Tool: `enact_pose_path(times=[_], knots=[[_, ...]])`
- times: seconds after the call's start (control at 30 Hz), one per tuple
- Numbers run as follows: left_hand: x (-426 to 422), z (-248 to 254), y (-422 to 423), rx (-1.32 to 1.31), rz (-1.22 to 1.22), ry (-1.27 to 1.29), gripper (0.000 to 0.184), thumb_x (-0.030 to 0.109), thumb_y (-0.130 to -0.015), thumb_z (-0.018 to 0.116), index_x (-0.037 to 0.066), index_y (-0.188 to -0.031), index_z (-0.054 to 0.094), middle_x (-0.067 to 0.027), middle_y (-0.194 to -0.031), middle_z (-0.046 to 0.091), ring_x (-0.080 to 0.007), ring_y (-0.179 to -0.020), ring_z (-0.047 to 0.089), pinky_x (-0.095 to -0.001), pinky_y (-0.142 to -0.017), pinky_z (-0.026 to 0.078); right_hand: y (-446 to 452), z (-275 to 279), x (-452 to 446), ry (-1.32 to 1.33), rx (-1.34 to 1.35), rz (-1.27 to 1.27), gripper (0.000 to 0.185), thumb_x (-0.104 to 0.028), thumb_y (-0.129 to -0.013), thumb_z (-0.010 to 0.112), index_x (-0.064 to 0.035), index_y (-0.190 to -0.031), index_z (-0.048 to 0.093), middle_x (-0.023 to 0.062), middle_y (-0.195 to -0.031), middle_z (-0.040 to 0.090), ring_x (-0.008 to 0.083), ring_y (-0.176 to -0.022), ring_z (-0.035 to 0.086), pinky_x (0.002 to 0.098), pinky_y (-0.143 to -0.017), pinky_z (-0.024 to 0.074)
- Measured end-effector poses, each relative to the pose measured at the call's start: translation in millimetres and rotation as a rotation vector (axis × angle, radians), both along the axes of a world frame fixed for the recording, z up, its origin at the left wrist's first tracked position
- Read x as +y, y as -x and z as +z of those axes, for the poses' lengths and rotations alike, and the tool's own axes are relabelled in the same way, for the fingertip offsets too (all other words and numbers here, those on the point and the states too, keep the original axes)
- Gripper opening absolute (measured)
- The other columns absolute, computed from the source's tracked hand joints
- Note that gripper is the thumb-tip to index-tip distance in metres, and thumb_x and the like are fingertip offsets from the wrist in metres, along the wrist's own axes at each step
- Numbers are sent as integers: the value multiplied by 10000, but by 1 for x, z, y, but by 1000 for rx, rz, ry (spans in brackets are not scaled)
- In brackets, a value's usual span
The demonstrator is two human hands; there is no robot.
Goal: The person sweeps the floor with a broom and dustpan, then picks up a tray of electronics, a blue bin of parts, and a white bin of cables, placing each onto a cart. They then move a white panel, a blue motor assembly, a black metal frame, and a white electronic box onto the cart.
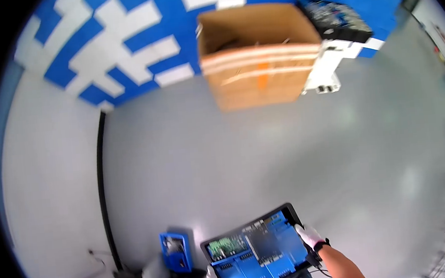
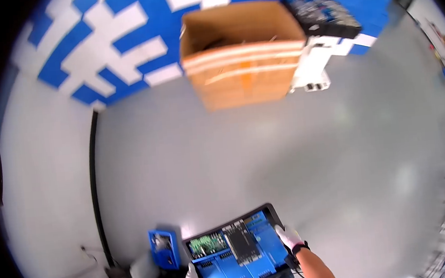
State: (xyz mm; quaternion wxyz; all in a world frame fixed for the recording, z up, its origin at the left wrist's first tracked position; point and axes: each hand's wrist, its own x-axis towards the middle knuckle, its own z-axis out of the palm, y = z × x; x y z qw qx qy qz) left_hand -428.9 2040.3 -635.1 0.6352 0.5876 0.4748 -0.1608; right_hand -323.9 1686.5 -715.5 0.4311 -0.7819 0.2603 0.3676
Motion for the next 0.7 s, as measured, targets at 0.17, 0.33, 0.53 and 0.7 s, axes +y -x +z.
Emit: enact_pose_path(times=[0.17,0.33,0.53,0.7], knots=[[-89,144,-106,-85,-241,24,487,415,-885,367,-8,-1090,493,-67,-913,602,-179,-812,560,-311,-759,448,33,68,-91,-207,-48,-180,609,-495,-787,407,55,-1019,528,244,-1014,554,357,-978,515,390,-818,384],[-202,211,-211,-131,-454,41,455,396,-883,373,1,-1064,507,-68,-892,595,-174,-794,553,-298,-731,447,13,86,-175,-299,-117,-334,522,-405,-803,442,25,-1093,496,222,-1073,532,313,-1040,489,363,-871,366],[-299,239,-291,-157,-606,126,417,373,-880,380,12,-1033,523,-69,-868,587,-169,-774,545,-281,-698,446,-5,142,-268,-262,-307,-600,338,-241,-826,447,35,-1002,534,99,-879,581,189,-811,537,321,-734,425],[-376,244,-369,-177,-693,204,387,354,-877,387,21,-1007,537,-70,-847,580,-165,-757,538,-268,-671,446,-54,126,-358,-395,-449,-804,293,-180,-827,477,7,-1048,527,57,-818,597,154,-723,557,294,-655,456]])
